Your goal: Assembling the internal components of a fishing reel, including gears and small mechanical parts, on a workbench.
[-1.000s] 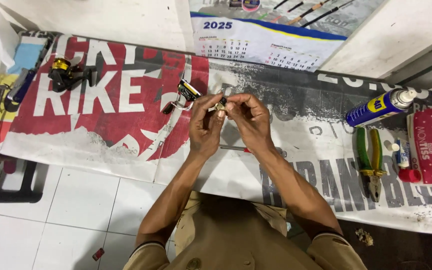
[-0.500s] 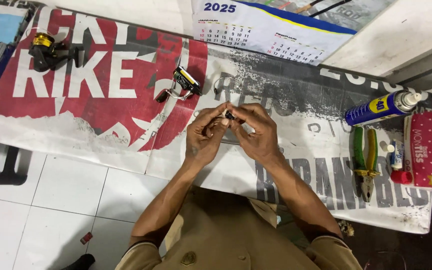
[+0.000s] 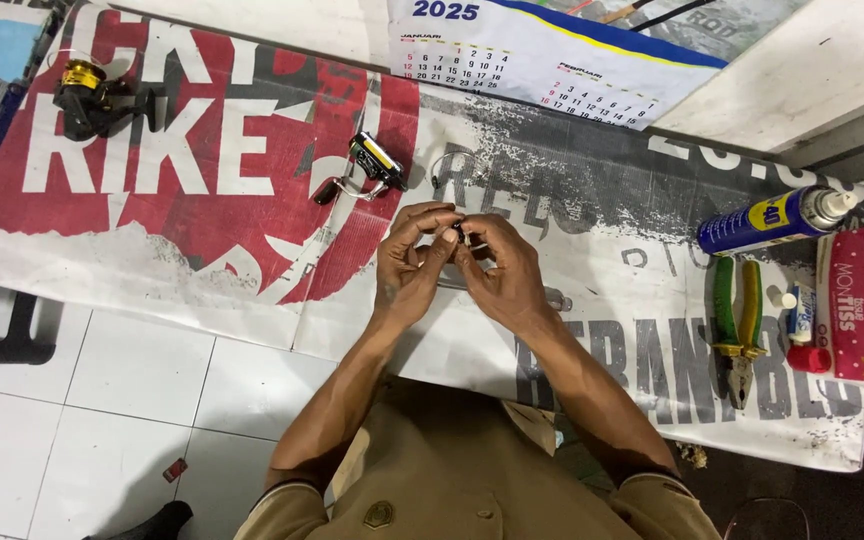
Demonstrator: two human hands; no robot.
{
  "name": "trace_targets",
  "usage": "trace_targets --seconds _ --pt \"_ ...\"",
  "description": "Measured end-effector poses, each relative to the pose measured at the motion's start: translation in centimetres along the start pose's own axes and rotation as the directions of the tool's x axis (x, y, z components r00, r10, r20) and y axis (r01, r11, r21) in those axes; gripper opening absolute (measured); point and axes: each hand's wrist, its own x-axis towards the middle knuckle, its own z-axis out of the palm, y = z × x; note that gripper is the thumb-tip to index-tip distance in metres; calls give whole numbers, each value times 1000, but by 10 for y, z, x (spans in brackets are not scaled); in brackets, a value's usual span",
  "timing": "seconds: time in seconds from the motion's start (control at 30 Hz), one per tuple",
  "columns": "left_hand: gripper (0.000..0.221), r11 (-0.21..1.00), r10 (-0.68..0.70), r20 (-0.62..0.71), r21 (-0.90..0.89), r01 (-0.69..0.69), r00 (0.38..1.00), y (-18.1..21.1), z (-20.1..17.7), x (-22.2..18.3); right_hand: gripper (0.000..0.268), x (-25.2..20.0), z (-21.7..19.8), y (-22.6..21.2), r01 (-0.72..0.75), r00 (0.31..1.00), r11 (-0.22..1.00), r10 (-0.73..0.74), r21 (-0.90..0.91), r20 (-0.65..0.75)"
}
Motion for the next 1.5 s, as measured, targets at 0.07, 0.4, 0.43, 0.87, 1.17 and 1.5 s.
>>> trace_targets --seconds 0.07,0.4,0.43,0.87,1.17,1.5 --pt "22 999 2 6 37 -2 1000 -2 -3 1 19 0 1 3 4 1000 1000 -4 -15 4" --pt "17 921 -167 -77 -367 127 983 -29 0 3 27 3 -3 2 -150 989 966 148 212 27" --pt "17 922 -168 -77 -366 128 983 -25 -1 5 27 5 -7 4 -151 989 965 149 213 26" --pt "39 927 -243 136 -259 271 960 -25 -16 1 30 35 -35 -20 -1 991 981 -26 195 134" --pt "68 916 205 182 312 -254 962 24 -19 3 33 52 -61 -55 429 801 903 -368 -24 473" --pt "69 899 396 66 177 -401 916 4 -31 4 23 27 -83 -4 614 749 766 -490 -191 446"
